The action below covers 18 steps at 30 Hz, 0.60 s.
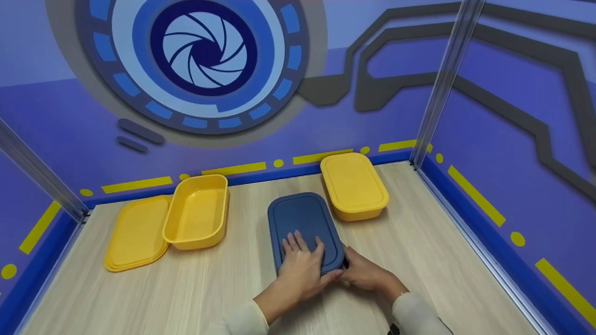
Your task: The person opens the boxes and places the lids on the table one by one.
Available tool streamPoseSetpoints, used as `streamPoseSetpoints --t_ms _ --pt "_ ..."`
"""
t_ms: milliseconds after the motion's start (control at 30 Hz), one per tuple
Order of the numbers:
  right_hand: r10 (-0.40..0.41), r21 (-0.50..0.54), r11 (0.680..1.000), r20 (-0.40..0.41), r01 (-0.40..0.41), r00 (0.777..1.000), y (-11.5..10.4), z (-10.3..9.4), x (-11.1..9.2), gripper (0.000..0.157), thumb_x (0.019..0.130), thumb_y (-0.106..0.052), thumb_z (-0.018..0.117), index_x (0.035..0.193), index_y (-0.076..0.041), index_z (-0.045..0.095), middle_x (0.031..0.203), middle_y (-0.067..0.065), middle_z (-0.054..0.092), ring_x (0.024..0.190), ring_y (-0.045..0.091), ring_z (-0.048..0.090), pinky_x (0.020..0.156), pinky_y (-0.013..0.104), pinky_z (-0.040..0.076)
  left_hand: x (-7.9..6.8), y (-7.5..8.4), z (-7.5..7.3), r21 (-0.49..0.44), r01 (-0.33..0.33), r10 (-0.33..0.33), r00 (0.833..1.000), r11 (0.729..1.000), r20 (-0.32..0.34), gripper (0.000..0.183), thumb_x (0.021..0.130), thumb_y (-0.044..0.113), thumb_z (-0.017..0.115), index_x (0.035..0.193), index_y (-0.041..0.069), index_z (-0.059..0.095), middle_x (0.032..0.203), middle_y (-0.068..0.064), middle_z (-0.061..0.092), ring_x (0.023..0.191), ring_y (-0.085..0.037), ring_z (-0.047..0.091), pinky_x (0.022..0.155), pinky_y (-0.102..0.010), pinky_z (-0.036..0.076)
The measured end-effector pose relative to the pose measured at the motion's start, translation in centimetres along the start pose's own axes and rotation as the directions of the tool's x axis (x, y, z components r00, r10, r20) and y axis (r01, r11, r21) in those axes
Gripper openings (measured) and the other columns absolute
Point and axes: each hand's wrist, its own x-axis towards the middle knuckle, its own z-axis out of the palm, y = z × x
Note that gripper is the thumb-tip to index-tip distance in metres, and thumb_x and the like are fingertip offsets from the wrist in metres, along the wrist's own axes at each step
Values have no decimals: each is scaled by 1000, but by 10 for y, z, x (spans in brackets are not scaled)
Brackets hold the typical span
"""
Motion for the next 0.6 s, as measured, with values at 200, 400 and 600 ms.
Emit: streamPoseSetpoints --t_ms 200,400,600 --pt "23 2 1000 6 -23 1000 -1 2 2 95 87 -35 73 160 -16 16 166 8 22 151 28 24 121 54 19 -1 1 4 38 -5 7 999 999 -45 99 81 91 20 150 23 39 149 -33 43 136 -51 46 111 -58 39" --pt "9 48 999 13 -10 1000 -1 2 2 96 87 -37 74 160 -13 16 167 12 19 153 33 17 121 61 14 -3 3 4 96 -17 30 991 995 -131 93 85 88 23 145 21 44 142 -32 51 131 -47 53 107 -53 45" --pt "-31 28 999 12 31 999 -1 0 -1 87 89 -32 72 157 -7 23 163 17 27 148 34 24 115 30 30 -3 5 3 127 -37 60 981 991 -184 88 89 84 26 140 17 49 137 -31 56 128 -43 57 104 -50 48"
